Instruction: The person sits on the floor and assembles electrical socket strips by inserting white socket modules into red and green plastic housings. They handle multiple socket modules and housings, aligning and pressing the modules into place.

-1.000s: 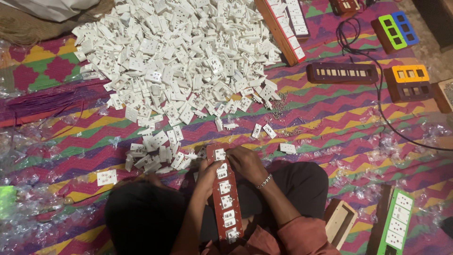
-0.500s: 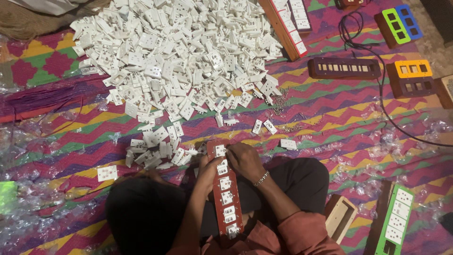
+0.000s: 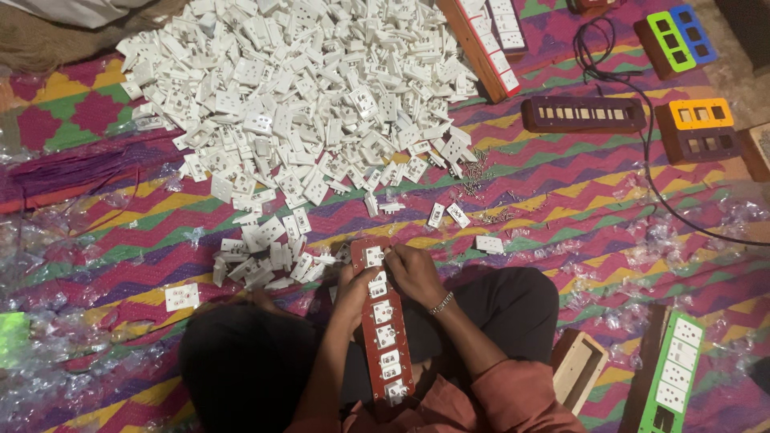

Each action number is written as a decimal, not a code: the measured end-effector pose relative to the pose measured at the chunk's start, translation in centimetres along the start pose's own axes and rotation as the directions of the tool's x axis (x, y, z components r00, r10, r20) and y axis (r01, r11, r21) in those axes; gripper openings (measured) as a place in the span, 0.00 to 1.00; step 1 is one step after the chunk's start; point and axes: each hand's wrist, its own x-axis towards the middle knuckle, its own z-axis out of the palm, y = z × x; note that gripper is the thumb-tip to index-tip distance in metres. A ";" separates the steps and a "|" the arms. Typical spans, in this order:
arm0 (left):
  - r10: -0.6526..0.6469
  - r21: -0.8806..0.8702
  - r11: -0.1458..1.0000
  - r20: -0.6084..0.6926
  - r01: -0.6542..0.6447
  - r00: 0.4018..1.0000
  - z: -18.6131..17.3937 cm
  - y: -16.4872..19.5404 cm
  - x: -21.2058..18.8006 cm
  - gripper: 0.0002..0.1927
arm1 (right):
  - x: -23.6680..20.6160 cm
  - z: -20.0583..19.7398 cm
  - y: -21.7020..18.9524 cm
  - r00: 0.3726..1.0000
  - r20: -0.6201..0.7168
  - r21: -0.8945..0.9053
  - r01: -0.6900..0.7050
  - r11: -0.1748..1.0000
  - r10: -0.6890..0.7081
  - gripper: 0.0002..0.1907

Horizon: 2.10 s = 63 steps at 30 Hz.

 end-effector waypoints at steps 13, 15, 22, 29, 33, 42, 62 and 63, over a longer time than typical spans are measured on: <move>0.055 -0.027 0.998 0.115 -0.053 0.992 -0.8 -0.1 0.6 0.12 | 0.4 -1.8 -0.9 0.921 -0.024 -0.107 0.385 0.917 -0.389 0.06; 0.044 -0.018 0.999 0.078 -0.043 0.996 -0.8 -0.1 0.6 0.12 | 0.2 -1.5 -1.0 0.918 -0.038 -0.112 0.390 0.914 -0.396 0.06; 0.021 0.028 0.999 0.014 -0.021 1.000 -0.3 0.9 0.2 0.15 | -0.1 -1.0 -2.1 0.924 -0.059 -0.195 0.361 0.912 -0.378 0.08; 0.008 0.065 0.998 0.025 -0.010 1.000 -0.3 1.6 -0.3 0.16 | -0.2 -0.1 -1.2 0.935 -0.049 -0.211 0.334 0.919 -0.351 0.08; 0.021 0.039 0.999 0.016 -0.021 1.000 -0.3 1.9 -0.2 0.15 | -0.2 0.7 -1.1 0.956 -0.038 -0.222 0.277 0.935 -0.292 0.08; 0.014 -0.068 0.998 0.032 -0.012 0.999 -0.5 1.5 0.4 0.14 | 2.3 -2.6 1.4 0.991 -0.060 -0.171 0.106 0.980 -0.118 0.15; 0.373 0.262 0.878 0.152 -0.402 0.915 2.4 2.6 -1.1 0.38 | 10.0 -15.2 14.3 0.990 0.017 -0.466 0.129 0.876 -0.137 0.14; 0.150 0.009 0.988 0.102 -0.151 0.984 2.4 2.1 -0.8 0.41 | 10.3 -14.6 14.0 0.984 0.038 -0.477 0.169 0.863 -0.171 0.12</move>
